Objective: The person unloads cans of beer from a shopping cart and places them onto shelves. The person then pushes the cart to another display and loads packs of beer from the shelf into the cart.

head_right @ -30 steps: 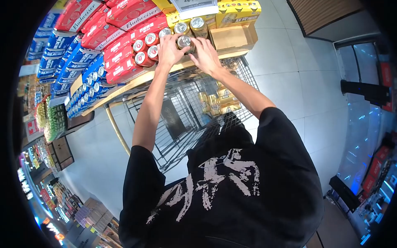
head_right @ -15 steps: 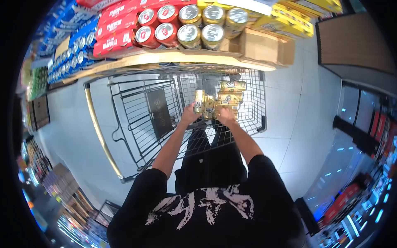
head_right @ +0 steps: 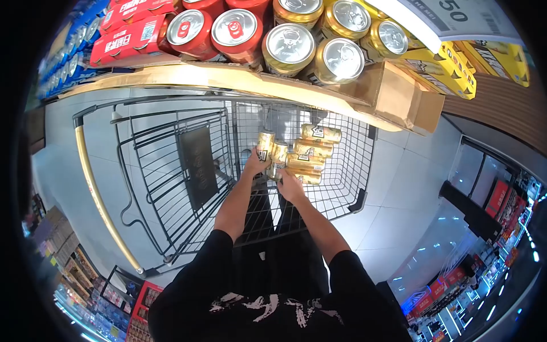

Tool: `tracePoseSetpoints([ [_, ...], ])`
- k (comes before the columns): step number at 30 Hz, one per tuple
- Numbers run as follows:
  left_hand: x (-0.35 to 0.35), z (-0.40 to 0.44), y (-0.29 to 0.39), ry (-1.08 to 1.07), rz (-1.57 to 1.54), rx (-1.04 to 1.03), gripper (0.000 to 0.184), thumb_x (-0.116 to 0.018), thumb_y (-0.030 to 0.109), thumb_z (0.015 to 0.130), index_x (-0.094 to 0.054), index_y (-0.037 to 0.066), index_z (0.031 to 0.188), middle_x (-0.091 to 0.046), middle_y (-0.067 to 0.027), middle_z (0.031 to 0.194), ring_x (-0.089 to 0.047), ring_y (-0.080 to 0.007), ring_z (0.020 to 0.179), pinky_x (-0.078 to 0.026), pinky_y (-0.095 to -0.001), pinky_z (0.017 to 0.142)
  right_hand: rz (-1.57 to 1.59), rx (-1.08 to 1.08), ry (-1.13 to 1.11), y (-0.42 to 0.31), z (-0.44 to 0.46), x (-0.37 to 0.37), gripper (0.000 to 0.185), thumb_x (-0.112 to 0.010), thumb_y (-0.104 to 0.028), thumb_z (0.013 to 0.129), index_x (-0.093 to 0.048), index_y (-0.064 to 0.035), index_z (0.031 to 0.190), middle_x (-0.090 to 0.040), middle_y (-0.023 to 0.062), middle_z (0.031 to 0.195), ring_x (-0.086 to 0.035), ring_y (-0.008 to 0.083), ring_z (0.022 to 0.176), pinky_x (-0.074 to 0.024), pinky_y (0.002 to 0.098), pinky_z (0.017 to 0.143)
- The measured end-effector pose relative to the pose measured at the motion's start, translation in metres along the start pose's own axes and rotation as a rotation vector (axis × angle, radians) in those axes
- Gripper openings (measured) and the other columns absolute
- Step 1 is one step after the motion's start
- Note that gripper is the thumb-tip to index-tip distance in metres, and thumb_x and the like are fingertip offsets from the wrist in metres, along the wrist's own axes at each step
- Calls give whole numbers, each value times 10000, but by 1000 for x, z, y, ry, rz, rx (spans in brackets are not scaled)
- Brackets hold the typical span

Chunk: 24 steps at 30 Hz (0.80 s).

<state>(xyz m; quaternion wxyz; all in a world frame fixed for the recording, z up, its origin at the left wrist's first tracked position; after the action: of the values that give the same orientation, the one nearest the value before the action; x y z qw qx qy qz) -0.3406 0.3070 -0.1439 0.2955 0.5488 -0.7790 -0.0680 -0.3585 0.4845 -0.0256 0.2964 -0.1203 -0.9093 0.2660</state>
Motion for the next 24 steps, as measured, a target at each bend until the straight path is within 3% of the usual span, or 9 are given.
tracePoseSetpoints([
  [4,13,-6,5,44,88,-5,796,-801,384,723,-471,22,1350,-670,-211,1194,-656,-363,1102,-519,-430,959,-155,128,45,-17,29,1,722,-593,-10,815,-391,-174,1488,-416,147,1512,-404,354,1395,-392,431,1131],
  [5,16,-5,5,-9,27,-6,757,-797,383,723,-503,21,1319,-688,-198,1147,-671,-345,1060,-528,-420,933,-168,116,-18,-15,41,-3,848,-570,49,766,-325,-208,1536,-280,106,1610,-254,317,1494,-319,449,1190],
  [8,36,-24,0,-119,-163,-1,654,-791,381,718,-592,22,1227,-727,-159,1017,-706,-294,943,-550,-390,858,-322,237,68,-33,60,11,861,-603,45,758,-336,-218,1533,-243,94,1633,-193,307,1521,-285,469,1211],
  [14,100,-75,23,-211,-180,-169,660,-841,312,705,-638,19,1261,-719,-103,1043,-692,-161,907,-559,-298,821,-358,417,63,-72,56,32,889,-740,-14,720,-380,-203,1511,-214,40,1645,-181,287,1524,-235,510,1226],
  [18,124,-116,57,-150,221,-474,613,-810,397,669,-682,80,1178,-689,-177,1160,-679,-326,1037,-541,-382,905,-323,499,82,-86,41,27,782,-778,-53,690,-518,-242,1403,-458,41,1503,-343,229,1454,-144,551,1244],
  [19,124,-123,61,-138,287,-520,645,-814,457,682,-682,79,1186,-699,-181,1122,-679,-345,1017,-534,-400,910,-353,537,198,-94,26,32,748,-800,-88,664,-554,-214,1360,-610,42,1319,-527,240,1307,-331,483,1182],
  [22,141,-166,82,-238,88,-377,666,-815,530,705,-688,79,1179,-709,-180,1086,-683,-343,997,-530,-400,906,71,433,33,-90,-3,33,757,-816,-114,654,-547,-149,1361,-666,62,1206,-637,280,1143,-515,424,994],
  [23,157,-196,104,-218,124,-402,661,-783,559,773,-667,88,1223,-716,-164,1010,-687,-315,936,-533,-398,863,167,480,-33,-89,-15,34,722,-805,-116,678,-543,-98,1351,-699,67,1109,-694,279,993,-575,382,817],
  [24,165,-215,110,-259,82,-462,663,-763,534,810,-632,76,1271,-708,-155,1037,-681,-289,952,-532,-389,862,308,354,-165,-90,-32,39,716,-821,-123,677,-555,-100,1342,-695,70,1113,-684,250,999,-569,366,835],
])
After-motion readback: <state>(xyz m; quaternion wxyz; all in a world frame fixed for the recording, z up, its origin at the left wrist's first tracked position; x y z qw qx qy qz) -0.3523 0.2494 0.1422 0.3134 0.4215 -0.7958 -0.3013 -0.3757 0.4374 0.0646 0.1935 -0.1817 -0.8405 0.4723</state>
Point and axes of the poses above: each hand's wrist, its own z-axis towards the middle knuckle, its own x-axis out of the back of the hand, y = z × x, the point moved 5 cm from there along z, towards the middle knuckle
